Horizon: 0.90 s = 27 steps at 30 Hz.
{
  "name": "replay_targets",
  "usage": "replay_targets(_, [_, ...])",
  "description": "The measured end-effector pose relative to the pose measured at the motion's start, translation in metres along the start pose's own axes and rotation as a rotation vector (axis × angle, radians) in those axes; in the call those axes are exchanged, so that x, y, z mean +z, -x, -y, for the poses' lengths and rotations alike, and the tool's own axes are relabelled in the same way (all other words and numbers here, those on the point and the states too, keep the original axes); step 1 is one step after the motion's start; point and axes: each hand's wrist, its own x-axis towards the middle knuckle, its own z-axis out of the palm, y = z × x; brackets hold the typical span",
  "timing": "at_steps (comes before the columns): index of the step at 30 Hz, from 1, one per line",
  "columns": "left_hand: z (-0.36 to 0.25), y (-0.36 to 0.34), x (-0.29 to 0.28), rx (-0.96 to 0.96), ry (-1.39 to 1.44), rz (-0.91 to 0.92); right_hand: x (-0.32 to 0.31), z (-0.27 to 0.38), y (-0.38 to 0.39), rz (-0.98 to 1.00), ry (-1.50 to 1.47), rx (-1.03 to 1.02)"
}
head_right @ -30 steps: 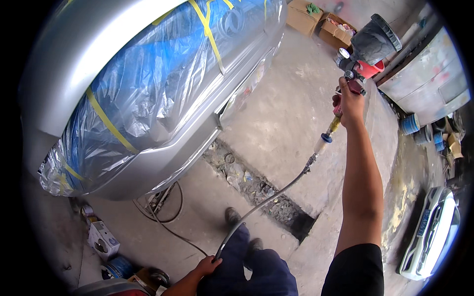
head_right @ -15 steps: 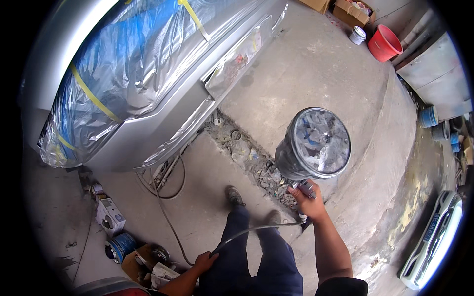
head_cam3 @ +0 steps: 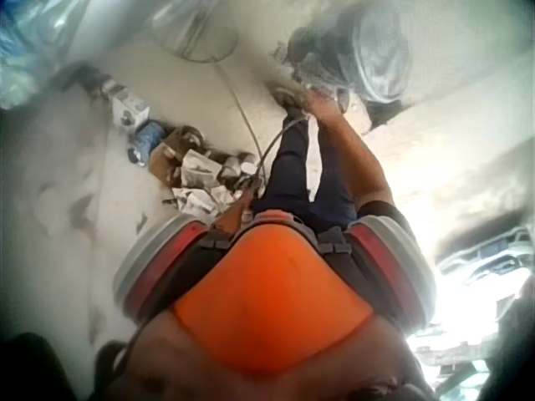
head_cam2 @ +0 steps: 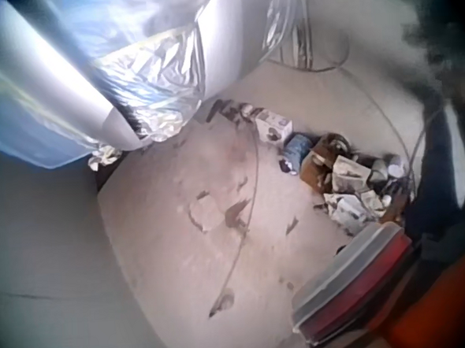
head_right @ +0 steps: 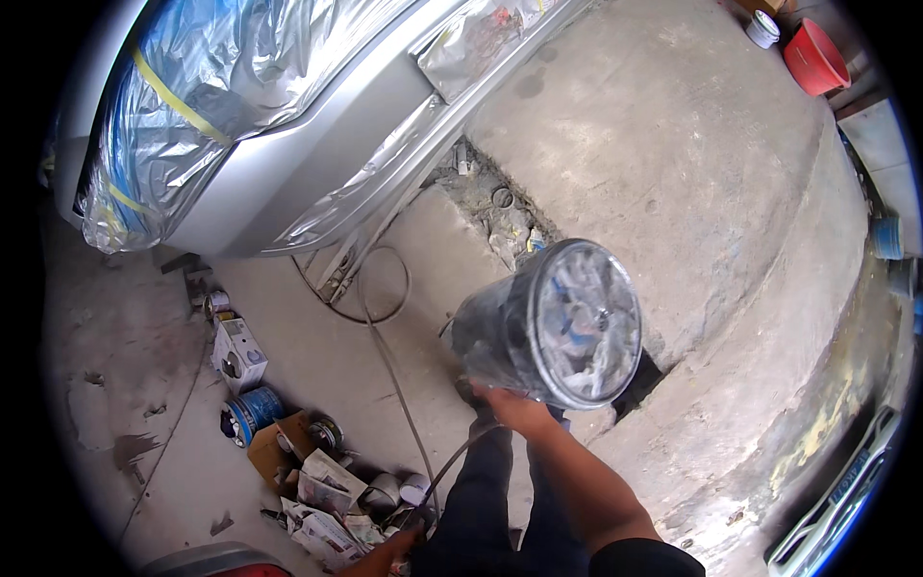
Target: The person prepares a spray gun and applies a coat of silver paint to the front bumper of a car. The car is partially masked with plastic and tape to protect adjacent areas. The person moves around the vehicle to ensure even coverage of the bumper surface.
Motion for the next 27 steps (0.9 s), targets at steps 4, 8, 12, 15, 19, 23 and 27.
replay_targets(4, [-0.006, 0.021, 0.007, 0.179, -0.161, -0.109, 0.021, -0.038, 0.016, 0.116, 0.677, -0.424])
replay_targets(8, [-0.021, 0.004, 0.013, 0.577, -0.584, -0.346, -0.020, -0.065, -0.027, -0.071, 0.109, -0.078])
replay_targets(12, [-0.103, 0.027, 0.054, 0.627, -0.433, -0.417, -0.072, -0.003, -0.071, -0.473, -0.053, 0.091])
replay_targets(15, [-0.112, 0.034, 0.072, 0.661, -0.417, -0.405, -0.075, -0.003, -0.101, -0.685, -0.190, -0.098])
replay_targets(19, [-0.103, 0.004, 0.069, 0.667, -0.488, -0.350, -0.053, -0.030, -0.111, -0.621, -0.169, -0.020])
replay_targets(23, [-0.083, -0.012, 0.043, 0.629, -0.643, -0.300, 0.018, -0.103, -0.081, -0.249, 0.012, 0.083])
replay_targets(27, [-0.072, -0.011, 0.025, 0.490, -0.702, -0.381, 0.060, -0.180, -0.039, -0.058, -0.181, -0.003])
